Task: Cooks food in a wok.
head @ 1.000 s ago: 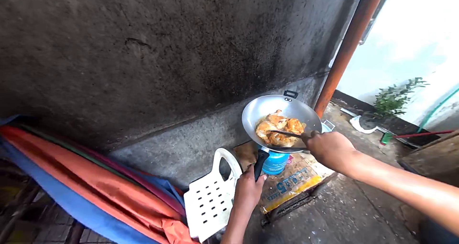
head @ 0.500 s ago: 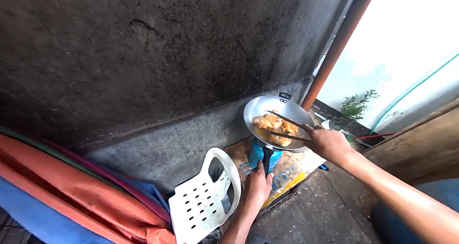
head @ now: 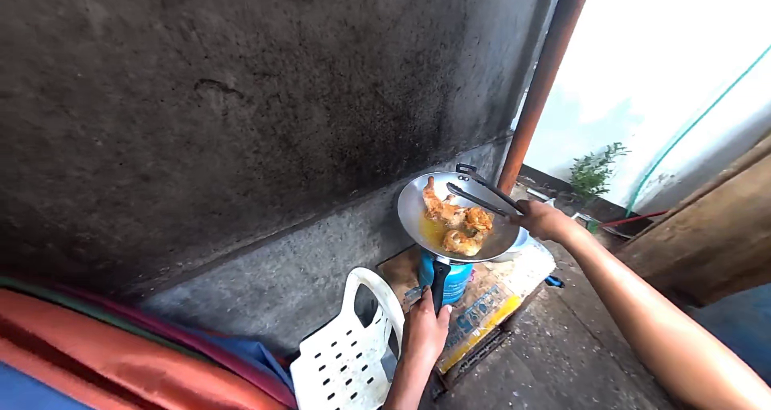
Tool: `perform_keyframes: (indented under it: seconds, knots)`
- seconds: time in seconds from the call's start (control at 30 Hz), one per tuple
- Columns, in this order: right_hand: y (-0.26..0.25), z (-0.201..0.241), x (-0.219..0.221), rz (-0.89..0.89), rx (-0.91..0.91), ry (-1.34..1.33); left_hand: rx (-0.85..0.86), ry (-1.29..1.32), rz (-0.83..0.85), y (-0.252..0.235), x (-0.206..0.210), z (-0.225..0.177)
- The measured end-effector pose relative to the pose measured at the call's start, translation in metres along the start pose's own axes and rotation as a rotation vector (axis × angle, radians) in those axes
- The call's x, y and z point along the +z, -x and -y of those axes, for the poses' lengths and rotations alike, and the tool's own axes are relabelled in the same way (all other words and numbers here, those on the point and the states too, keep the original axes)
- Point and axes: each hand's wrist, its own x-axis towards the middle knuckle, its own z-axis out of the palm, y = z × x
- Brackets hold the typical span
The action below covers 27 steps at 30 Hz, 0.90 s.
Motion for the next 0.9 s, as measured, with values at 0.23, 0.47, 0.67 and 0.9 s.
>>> perform_keyframes:
  seconds: [0.23, 0.47, 0.67, 0.9]
  knots:
    - [0.0, 0.011, 0.018, 0.18, 0.042, -0.147, -0.014, 0.007, -0.024, -0.002, 0.004, -0.002]
    - [-0.025, 0.008, 0.023, 0.273, 0.07, -0.251, -0.032, 0.007, -0.014, 0.0, 0.004, -0.002]
    - [-0.037, 0.019, 0.032, 0.27, 0.069, -0.307, -0.032, 0.024, -0.006, 0.003, 0.004, 0.0]
    - [-0.025, 0.037, 0.032, 0.235, 0.054, -0.176, -0.013, 0.028, 0.01, 0.001, 0.002, 0.002]
